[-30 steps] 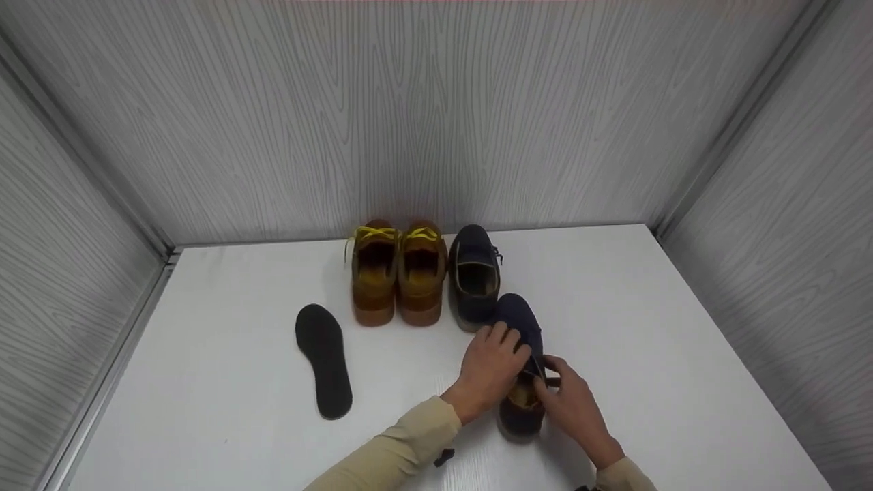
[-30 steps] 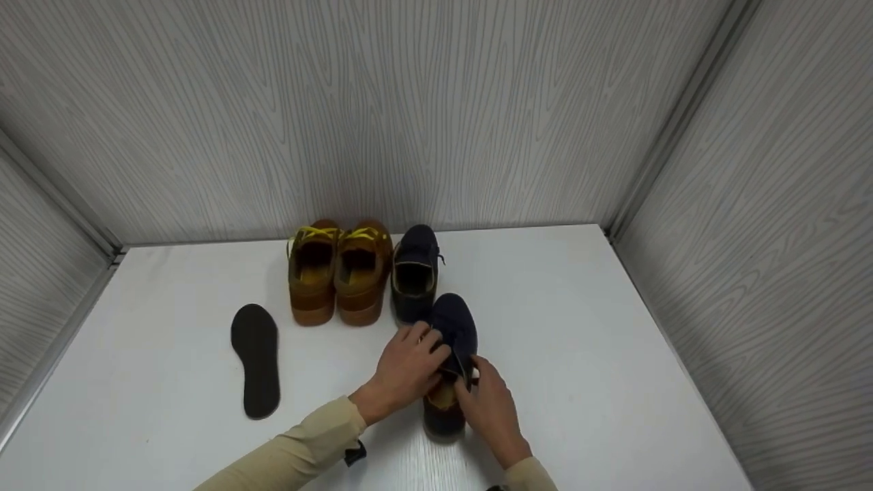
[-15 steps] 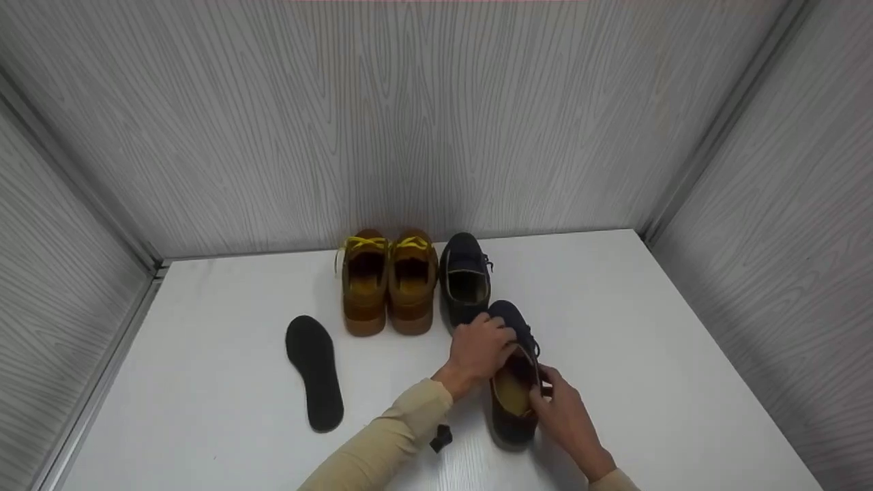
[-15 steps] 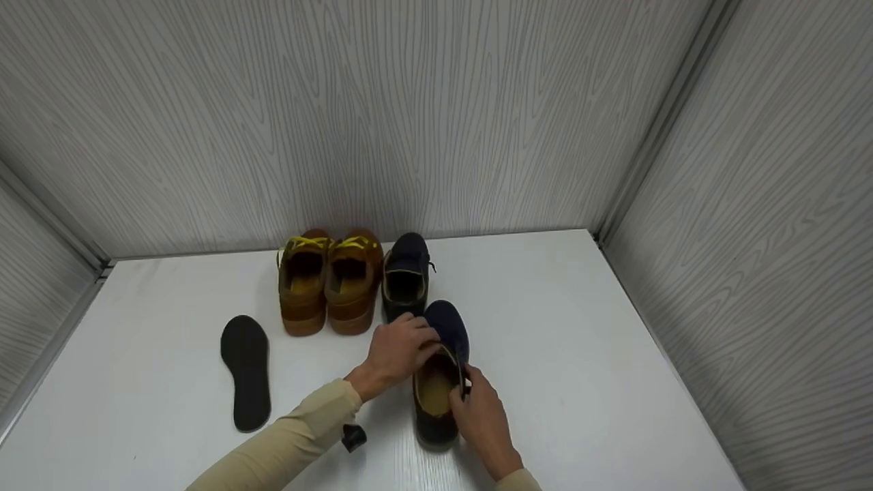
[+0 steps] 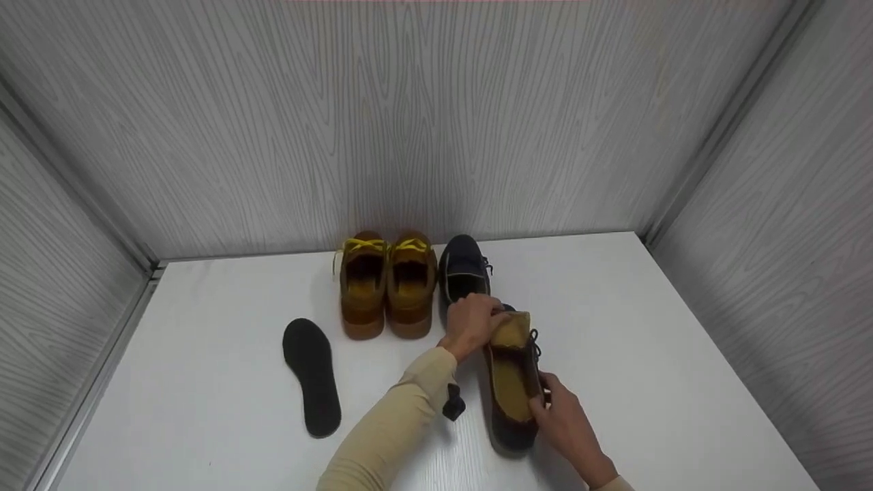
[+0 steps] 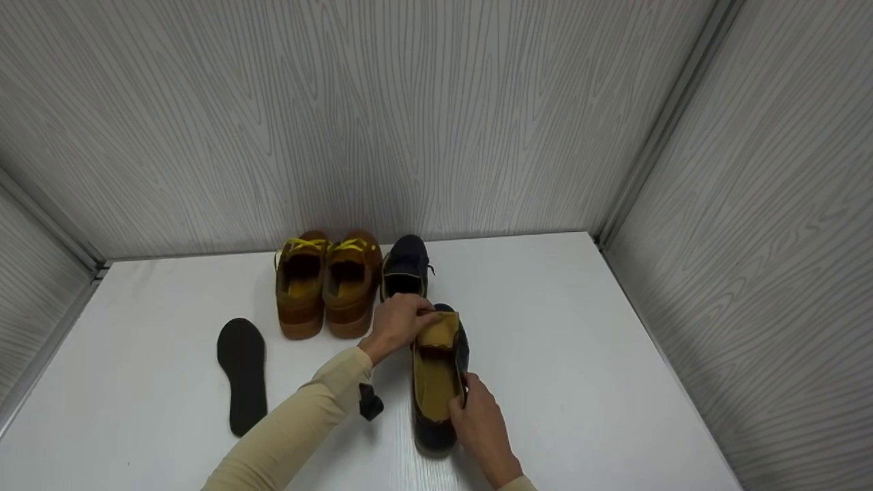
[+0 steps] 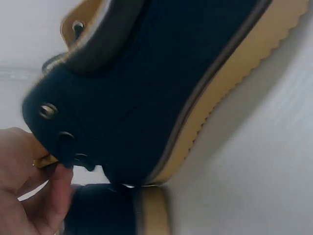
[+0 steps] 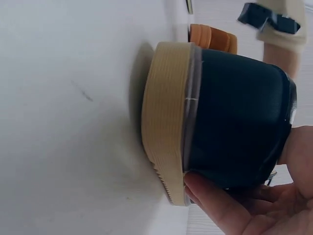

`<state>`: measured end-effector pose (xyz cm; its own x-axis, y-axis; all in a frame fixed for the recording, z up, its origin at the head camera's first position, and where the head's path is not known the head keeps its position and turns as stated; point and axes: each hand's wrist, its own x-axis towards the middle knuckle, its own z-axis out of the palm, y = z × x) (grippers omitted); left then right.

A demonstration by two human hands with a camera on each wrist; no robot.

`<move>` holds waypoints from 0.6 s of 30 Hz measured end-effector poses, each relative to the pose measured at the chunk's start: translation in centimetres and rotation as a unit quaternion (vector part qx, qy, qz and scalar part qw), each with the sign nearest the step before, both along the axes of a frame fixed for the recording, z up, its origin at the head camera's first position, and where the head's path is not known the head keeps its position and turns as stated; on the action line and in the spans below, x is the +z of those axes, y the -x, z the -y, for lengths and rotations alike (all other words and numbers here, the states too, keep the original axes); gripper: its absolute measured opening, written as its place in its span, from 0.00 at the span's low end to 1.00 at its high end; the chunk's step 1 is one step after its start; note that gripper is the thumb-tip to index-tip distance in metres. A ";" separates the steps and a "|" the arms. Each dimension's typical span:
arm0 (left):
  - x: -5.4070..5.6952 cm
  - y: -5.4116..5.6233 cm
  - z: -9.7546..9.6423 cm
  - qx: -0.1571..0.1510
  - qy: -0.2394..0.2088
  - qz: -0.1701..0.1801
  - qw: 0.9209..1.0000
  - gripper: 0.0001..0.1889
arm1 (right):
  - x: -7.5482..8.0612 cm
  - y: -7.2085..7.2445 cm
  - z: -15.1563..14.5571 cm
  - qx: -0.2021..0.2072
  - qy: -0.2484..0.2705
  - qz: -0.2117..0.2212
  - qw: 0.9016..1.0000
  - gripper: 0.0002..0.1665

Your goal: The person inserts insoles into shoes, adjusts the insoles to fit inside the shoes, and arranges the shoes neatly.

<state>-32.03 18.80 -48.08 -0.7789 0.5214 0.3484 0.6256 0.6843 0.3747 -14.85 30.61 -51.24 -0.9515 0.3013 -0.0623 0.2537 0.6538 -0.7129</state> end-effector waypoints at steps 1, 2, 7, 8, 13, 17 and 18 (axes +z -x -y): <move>-0.2 0.1 -0.1 0.001 0.002 0.009 1.000 0.11 | -0.1 0.0 0.0 0.000 0.002 0.001 1.000 0.27; -0.4 0.2 -0.2 0.003 0.003 0.016 1.000 0.11 | -0.1 0.0 0.0 -0.001 0.005 0.001 1.000 0.28; -0.5 -0.1 0.4 0.010 -0.008 0.038 0.999 0.12 | -0.5 0.0 0.1 0.003 0.027 -0.001 1.000 0.28; -0.4 -0.3 0.7 0.011 -0.016 0.046 0.999 0.12 | -0.6 -0.1 0.1 0.007 0.031 -0.004 0.999 0.28; -0.5 -2.6 2.4 0.032 -0.084 0.115 0.989 0.22 | -0.8 -0.3 -1.6 0.020 0.103 -0.060 0.993 0.27; -1.1 -6.0 4.1 0.062 -0.175 0.210 0.960 0.29 | -0.6 0.6 -4.7 0.038 0.120 -0.127 0.984 0.20; -1.3 -6.9 4.6 0.064 -0.192 0.242 0.949 0.29 | -0.6 1.2 -5.5 0.049 0.095 -0.136 0.985 0.20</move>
